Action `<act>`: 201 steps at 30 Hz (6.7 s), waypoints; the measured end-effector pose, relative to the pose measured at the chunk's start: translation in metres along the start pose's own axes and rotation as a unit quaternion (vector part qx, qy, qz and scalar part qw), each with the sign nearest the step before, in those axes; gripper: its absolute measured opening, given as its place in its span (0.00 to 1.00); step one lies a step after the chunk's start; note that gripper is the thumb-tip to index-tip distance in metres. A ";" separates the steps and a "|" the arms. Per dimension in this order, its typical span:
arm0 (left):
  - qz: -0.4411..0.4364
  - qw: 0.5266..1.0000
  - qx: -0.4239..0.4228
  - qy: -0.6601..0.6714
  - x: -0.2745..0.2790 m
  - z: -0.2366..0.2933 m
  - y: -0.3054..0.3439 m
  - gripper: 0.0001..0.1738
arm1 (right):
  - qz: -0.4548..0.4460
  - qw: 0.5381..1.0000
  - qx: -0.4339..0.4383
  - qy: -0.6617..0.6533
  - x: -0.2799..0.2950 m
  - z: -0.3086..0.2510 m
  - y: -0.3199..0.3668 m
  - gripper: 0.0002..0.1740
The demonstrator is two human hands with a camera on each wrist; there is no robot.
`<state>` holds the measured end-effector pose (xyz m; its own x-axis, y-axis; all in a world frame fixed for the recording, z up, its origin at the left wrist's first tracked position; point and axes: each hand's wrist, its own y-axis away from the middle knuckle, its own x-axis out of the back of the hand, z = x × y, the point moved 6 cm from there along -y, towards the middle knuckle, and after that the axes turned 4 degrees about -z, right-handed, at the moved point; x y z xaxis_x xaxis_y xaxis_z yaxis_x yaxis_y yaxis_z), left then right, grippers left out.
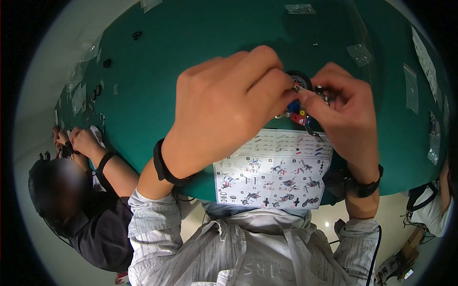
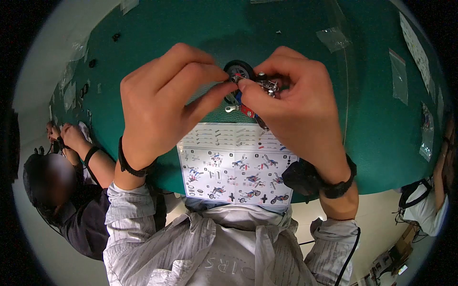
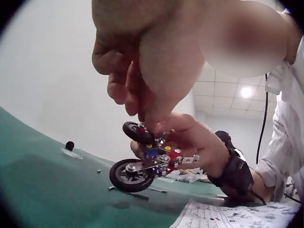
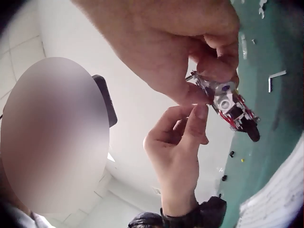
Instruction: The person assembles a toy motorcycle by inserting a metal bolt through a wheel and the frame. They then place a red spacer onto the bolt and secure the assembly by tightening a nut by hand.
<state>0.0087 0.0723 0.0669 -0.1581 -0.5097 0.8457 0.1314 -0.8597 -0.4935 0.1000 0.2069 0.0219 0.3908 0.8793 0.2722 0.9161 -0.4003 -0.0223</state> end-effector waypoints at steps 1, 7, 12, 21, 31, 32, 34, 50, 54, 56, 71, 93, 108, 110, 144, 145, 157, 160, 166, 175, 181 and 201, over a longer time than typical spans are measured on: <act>0.006 1.000 0.009 0.002 0.001 -0.001 0.000 0.15 | 0.009 1.000 0.003 -0.002 0.000 -0.001 0.000 0.08; 0.025 0.996 -0.057 -0.056 -0.002 0.008 0.001 0.14 | 0.036 0.999 0.016 0.031 0.000 -0.006 0.003 0.08; 0.009 0.995 -0.054 -0.082 -0.003 0.006 -0.002 0.16 | 0.049 0.997 0.020 0.060 0.000 -0.003 0.003 0.08; 0.037 0.990 -0.070 -0.115 -0.008 0.009 0.005 0.15 | 0.093 0.992 0.074 0.042 -0.002 -0.005 0.005 0.08; 0.067 0.996 -0.042 -0.039 -0.007 0.002 0.004 0.14 | 0.110 0.991 0.061 0.039 0.000 -0.004 0.007 0.08; 0.064 0.998 -0.005 -0.010 -0.008 -0.001 0.003 0.13 | 0.109 0.991 0.074 0.040 -0.001 -0.004 0.007 0.09; 0.038 0.995 0.079 0.048 -0.009 -0.002 0.005 0.10 | 0.105 0.988 0.100 0.043 -0.003 -0.005 0.010 0.10; 0.007 0.985 0.162 0.060 -0.007 0.001 0.009 0.06 | 0.162 0.952 0.199 0.170 -0.009 -0.023 0.021 0.21; 0.060 0.989 0.040 -0.129 -0.004 0.016 0.008 0.07 | 0.157 0.960 0.186 0.141 -0.009 -0.020 0.022 0.20; 0.059 0.995 0.030 -0.069 -0.005 0.007 0.008 0.08 | 0.163 0.961 0.181 0.131 -0.008 -0.018 0.022 0.20; 0.060 0.994 0.083 0.041 -0.009 0.004 0.010 0.06 | 0.172 0.957 0.184 0.145 -0.008 -0.019 0.024 0.17; -0.033 0.982 0.122 0.138 -0.013 -0.004 0.006 0.04 | 0.160 0.952 0.216 0.148 -0.007 -0.021 0.028 0.18; -0.090 0.944 0.179 0.261 -0.016 -0.010 0.004 0.08 | 0.150 0.953 0.208 0.164 -0.007 -0.027 0.026 0.18; -0.062 0.940 0.180 0.283 -0.020 -0.011 0.006 0.08 | 0.153 0.954 0.203 0.161 -0.007 -0.026 0.026 0.18; -0.042 0.989 0.049 -0.132 -0.016 0.014 0.007 0.04 | 0.144 0.967 0.175 0.116 -0.007 -0.020 0.026 0.15; -0.035 0.989 0.042 -0.141 -0.017 0.013 0.008 0.05 | 0.148 0.968 0.174 0.105 -0.006 -0.020 0.026 0.15; -0.049 0.994 0.083 0.040 -0.017 0.005 0.005 0.05 | 0.150 0.950 0.219 0.162 -0.003 -0.026 0.028 0.15; -0.024 0.991 0.015 -0.128 -0.014 0.013 0.006 0.03 | 0.153 0.952 0.217 0.153 -0.004 -0.026 0.029 0.15; -0.061 0.987 0.096 0.117 -0.018 -0.002 0.005 0.06 | 0.141 0.955 0.208 0.156 -0.004 -0.026 0.028 0.14; 0.011 0.999 0.026 -0.039 -0.008 0.007 0.002 0.07 | 0.151 0.958 0.203 0.132 -0.002 -0.023 0.029 0.14; -0.001 0.984 0.108 0.143 -0.010 -0.003 0.004 0.05 | 0.135 0.959 0.200 0.150 -0.006 -0.025 0.030 0.15; 0.011 0.986 0.118 0.115 -0.005 0.002 0.006 0.07 | 0.142 0.971 0.176 0.073 -0.007 -0.023 0.027 0.12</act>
<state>0.0119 0.0695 0.0596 -0.3674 -0.5458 0.7531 0.3565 -0.8305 -0.4280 0.1197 0.1837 0.0419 0.6382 0.6907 0.3401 0.7577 -0.4852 -0.4365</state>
